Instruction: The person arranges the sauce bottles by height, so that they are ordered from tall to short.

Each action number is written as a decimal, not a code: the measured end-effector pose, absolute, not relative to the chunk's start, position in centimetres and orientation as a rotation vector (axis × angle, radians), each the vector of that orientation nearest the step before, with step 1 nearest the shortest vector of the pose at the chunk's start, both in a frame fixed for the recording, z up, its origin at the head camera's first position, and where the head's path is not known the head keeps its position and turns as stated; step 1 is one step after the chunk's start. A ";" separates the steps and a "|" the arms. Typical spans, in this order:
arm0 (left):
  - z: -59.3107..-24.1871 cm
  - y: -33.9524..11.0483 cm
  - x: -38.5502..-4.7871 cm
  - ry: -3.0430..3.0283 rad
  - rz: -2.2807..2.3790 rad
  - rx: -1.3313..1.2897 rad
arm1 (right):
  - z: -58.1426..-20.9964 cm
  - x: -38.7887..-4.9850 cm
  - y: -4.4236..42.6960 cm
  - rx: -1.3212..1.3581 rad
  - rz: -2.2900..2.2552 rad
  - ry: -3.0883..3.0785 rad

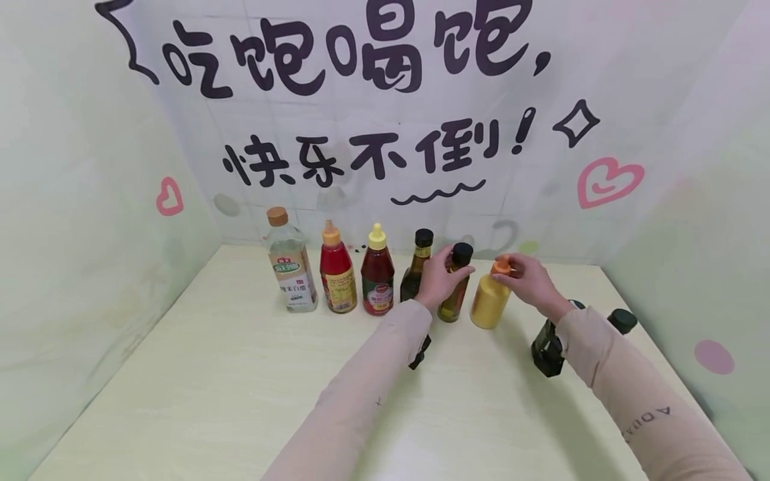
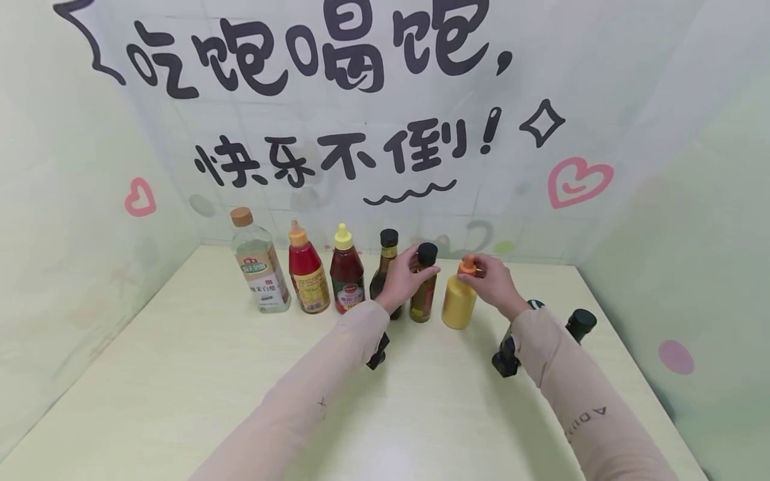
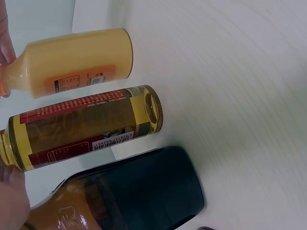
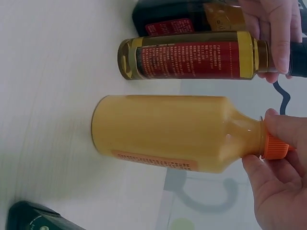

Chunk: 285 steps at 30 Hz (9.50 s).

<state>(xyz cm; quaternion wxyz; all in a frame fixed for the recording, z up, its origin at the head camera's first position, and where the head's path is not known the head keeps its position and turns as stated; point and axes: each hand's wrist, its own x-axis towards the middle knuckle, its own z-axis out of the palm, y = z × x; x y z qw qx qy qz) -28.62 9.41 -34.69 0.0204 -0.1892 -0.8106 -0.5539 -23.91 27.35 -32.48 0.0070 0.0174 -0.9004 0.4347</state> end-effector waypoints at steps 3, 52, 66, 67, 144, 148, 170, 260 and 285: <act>-34.5 9.3 -28.6 -2.546 -1.699 -0.594 | -32.6 -23.9 27.3 0.042 1.382 -2.831; -29.9 9.5 -28.2 -2.496 -1.565 -0.783 | -28.4 -21.0 30.3 0.096 1.306 -2.834; -28.7 10.9 -27.0 -2.462 -1.566 -0.916 | -27.8 -19.1 33.0 0.024 1.177 -2.796; -28.7 11.0 -26.9 -2.462 -1.568 -0.925 | -27.8 -18.9 33.2 0.023 1.170 -2.794; -34.2 19.9 -20.6 -2.715 -1.573 -1.267 | -33.0 -11.6 39.6 -0.176 0.973 -2.737; -34.1 20.4 -20.7 -2.709 -1.484 -1.278 | -33.1 -11.6 39.7 -0.179 0.961 -2.748; -34.6 20.9 -21.0 -2.686 -1.483 -1.175 | -33.3 -11.2 40.0 -0.196 1.019 -2.731; -35.3 19.5 -24.9 -2.597 -1.610 -1.003 | -33.4 -11.2 40.0 -0.218 1.032 -2.750; -34.9 20.6 -25.2 -2.733 -1.602 -0.988 | -33.3 -11.3 40.1 -0.208 1.077 -2.742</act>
